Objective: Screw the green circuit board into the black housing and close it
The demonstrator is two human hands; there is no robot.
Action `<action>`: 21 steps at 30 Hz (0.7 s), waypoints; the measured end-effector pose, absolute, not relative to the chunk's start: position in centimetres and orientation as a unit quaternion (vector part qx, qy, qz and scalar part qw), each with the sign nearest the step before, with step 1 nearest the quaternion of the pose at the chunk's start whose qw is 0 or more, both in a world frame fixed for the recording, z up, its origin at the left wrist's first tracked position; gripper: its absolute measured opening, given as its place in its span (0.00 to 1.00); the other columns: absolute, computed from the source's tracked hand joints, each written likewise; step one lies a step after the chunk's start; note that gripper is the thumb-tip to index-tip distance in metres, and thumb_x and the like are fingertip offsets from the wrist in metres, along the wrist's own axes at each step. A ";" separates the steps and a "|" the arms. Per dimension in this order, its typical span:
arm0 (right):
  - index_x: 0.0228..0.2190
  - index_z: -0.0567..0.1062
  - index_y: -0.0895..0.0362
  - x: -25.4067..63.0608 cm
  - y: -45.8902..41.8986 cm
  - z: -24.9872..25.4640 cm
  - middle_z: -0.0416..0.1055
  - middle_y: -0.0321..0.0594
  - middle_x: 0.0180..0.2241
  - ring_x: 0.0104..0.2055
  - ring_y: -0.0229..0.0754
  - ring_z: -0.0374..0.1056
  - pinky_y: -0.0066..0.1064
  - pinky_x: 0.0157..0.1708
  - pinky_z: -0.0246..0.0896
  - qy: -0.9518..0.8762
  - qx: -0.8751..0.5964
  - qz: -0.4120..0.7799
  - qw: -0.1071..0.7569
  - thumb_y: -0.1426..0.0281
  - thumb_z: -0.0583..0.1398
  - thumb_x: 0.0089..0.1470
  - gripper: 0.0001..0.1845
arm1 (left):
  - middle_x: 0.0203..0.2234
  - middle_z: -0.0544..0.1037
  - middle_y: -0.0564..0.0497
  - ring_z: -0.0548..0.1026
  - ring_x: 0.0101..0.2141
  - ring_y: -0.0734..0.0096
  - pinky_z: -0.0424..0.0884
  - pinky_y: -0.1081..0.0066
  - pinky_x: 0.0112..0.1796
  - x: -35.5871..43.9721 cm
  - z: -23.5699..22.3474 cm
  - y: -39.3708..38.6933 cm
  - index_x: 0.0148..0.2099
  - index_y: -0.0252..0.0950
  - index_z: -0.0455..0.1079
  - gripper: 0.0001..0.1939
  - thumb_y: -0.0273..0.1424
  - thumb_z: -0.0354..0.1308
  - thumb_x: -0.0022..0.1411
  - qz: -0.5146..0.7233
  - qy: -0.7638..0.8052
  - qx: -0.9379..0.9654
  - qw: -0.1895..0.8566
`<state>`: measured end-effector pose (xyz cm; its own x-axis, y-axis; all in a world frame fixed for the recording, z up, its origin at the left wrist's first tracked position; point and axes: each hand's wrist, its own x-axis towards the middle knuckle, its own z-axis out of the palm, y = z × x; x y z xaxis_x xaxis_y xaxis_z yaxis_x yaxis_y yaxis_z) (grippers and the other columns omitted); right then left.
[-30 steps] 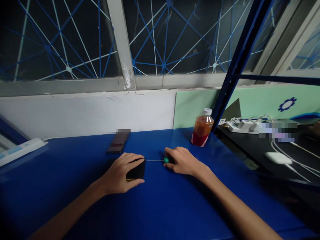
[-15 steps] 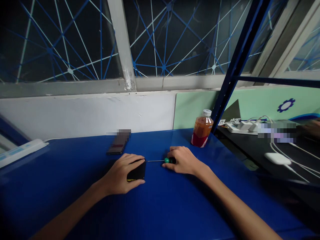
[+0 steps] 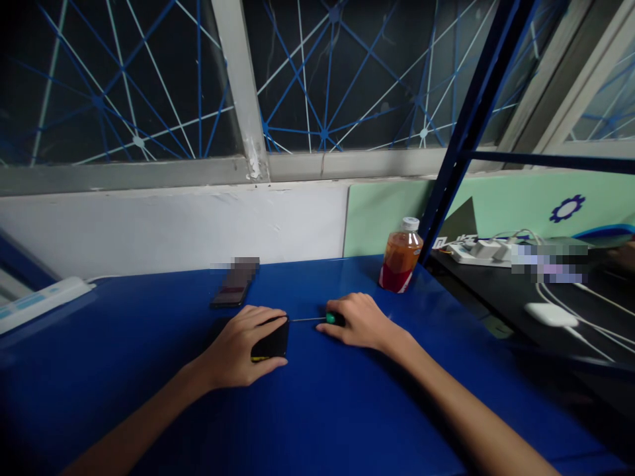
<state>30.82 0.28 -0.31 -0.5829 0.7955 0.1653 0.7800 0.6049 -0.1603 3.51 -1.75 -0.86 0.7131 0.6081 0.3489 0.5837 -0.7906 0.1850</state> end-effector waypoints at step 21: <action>0.32 0.70 0.55 30.6 -0.1 0.1 0.69 0.35 0.22 0.24 0.38 0.62 0.29 0.24 0.43 -0.876 -0.467 0.045 0.108 0.56 0.56 0.55 0.15 | 0.50 0.72 0.40 0.70 0.47 0.52 0.63 0.51 0.47 3.4 -0.9 -1.8 0.55 0.34 0.64 0.29 0.43 0.61 0.55 0.203 0.318 0.926 0.025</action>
